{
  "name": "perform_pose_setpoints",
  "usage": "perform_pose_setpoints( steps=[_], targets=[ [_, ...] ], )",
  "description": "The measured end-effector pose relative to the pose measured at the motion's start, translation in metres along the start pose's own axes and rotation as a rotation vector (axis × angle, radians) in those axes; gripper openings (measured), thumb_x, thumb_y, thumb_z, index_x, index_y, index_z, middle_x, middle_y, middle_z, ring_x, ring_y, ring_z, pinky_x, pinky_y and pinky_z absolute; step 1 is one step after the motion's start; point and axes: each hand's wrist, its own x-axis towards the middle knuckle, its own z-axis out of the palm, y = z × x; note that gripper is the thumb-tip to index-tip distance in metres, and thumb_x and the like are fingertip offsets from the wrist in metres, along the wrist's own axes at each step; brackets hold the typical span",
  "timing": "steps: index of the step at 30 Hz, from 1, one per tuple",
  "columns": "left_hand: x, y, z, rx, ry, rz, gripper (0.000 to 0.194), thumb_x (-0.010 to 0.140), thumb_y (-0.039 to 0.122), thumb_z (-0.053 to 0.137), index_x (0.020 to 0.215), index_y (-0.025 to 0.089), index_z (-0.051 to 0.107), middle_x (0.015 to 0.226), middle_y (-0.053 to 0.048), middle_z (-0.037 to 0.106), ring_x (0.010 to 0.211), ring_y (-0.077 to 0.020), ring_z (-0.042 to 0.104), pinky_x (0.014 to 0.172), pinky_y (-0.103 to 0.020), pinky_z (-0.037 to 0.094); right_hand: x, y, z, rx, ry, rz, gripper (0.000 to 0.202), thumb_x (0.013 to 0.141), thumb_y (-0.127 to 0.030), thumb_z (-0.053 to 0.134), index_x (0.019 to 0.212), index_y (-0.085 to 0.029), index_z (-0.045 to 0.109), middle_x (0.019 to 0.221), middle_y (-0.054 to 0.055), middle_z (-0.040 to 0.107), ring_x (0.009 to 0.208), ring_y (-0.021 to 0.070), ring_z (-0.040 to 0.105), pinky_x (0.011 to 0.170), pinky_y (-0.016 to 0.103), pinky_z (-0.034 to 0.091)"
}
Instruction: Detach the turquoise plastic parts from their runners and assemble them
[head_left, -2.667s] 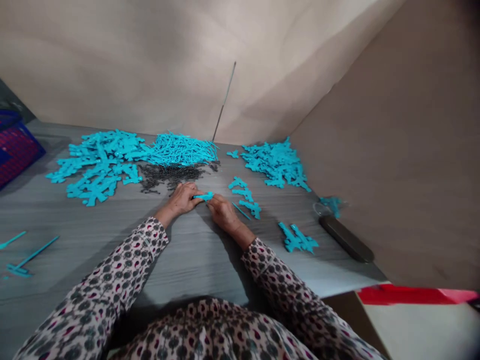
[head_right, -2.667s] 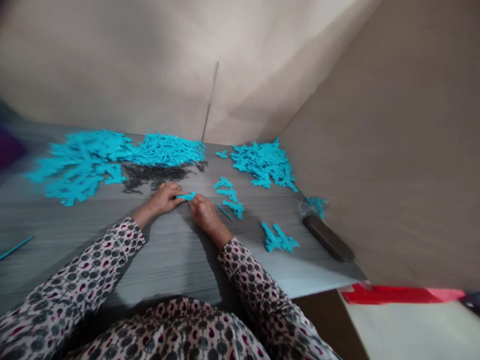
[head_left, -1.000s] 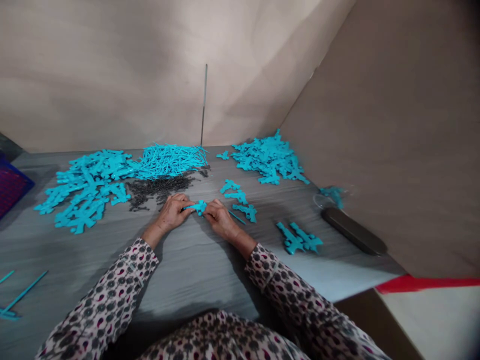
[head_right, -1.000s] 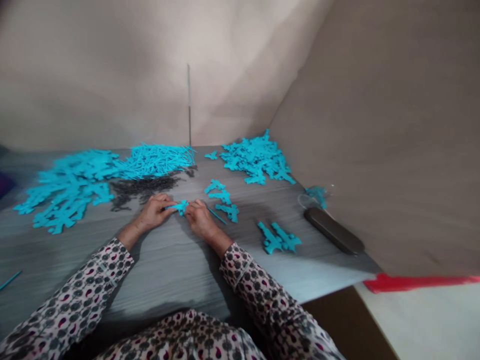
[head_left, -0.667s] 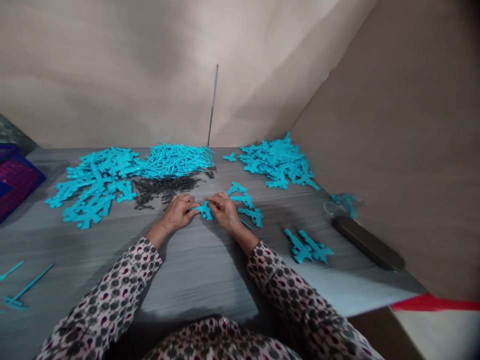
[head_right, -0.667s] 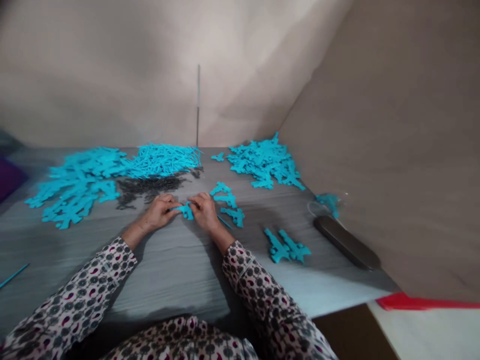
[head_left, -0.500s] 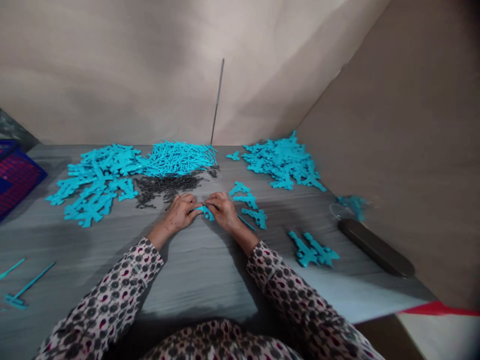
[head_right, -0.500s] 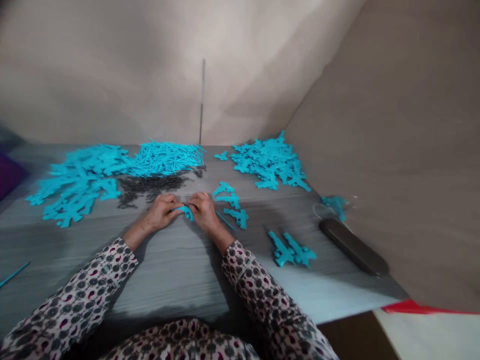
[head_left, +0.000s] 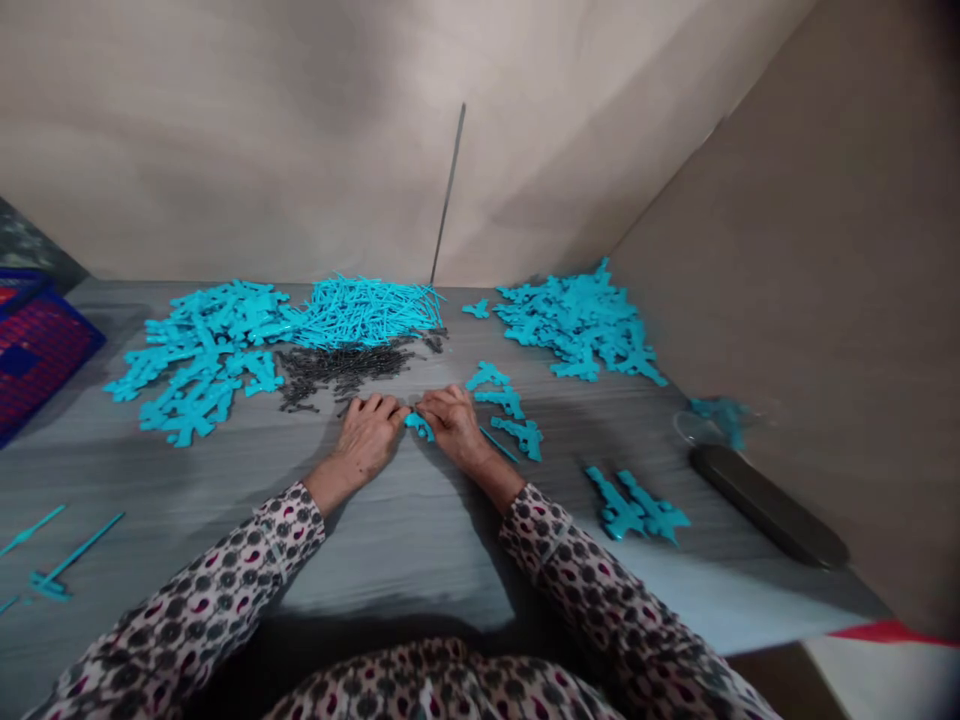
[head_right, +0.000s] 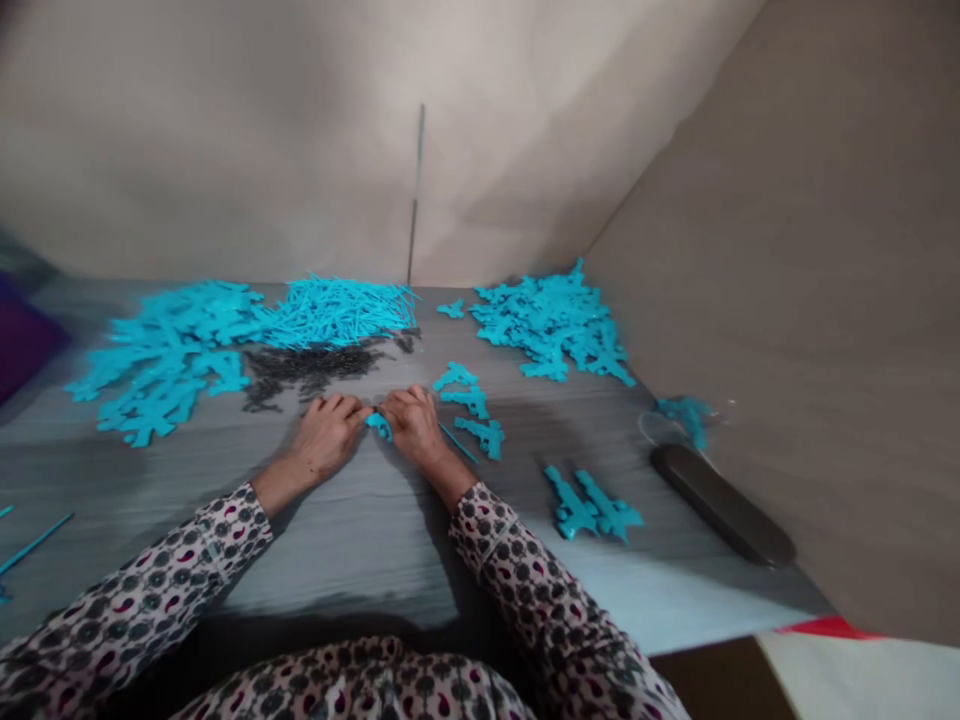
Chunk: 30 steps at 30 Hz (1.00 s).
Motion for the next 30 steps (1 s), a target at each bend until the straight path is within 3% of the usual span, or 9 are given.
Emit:
perform_pose_setpoints(
  steps=[8,17,22,30],
  targets=[
    [-0.003,0.004,0.001,0.035,0.001,-0.037,0.034,0.091,0.011,0.045,0.121,0.02,0.059,0.11,-0.011,0.062,0.103,-0.0281,0.049,0.077,-0.04,0.036,0.0,0.003,0.001,0.163,0.038,-0.026,0.014,0.088,-0.018,0.062,0.096,-0.02,0.074,0.094,0.008,0.063,0.094,0.0226,0.053,0.084,0.036,0.042],
    [-0.004,0.006,0.0,-0.02,0.008,-0.063,0.034,0.09,0.011,0.045,0.119,0.022,0.06,0.112,-0.01,0.063,0.103,-0.0285,0.049,0.078,-0.041,0.035,0.004,0.008,0.012,0.208,0.005,0.015,0.01,0.08,-0.012,0.068,0.075,-0.02,0.069,0.07,0.0,0.056,0.075,0.0176,0.052,0.078,0.033,0.041],
    [-0.009,0.01,0.003,-0.067,0.031,-0.078,0.034,0.092,0.016,0.044,0.122,0.022,0.059,0.12,-0.011,0.062,0.104,-0.0287,0.049,0.081,-0.043,0.037,0.003,0.003,0.009,0.157,-0.092,0.049,0.01,0.082,-0.014,0.065,0.076,-0.021,0.067,0.073,0.002,0.055,0.078,0.0193,0.052,0.079,0.034,0.039],
    [-0.016,0.015,0.004,-0.01,0.023,-0.08,0.037,0.094,0.018,0.043,0.129,0.019,0.055,0.128,-0.01,0.062,0.107,-0.0284,0.05,0.082,-0.042,0.038,0.0,-0.009,-0.001,0.111,-0.138,0.033,0.013,0.087,-0.014,0.058,0.078,-0.02,0.065,0.079,0.004,0.055,0.085,0.0208,0.05,0.08,0.035,0.037]
  ],
)
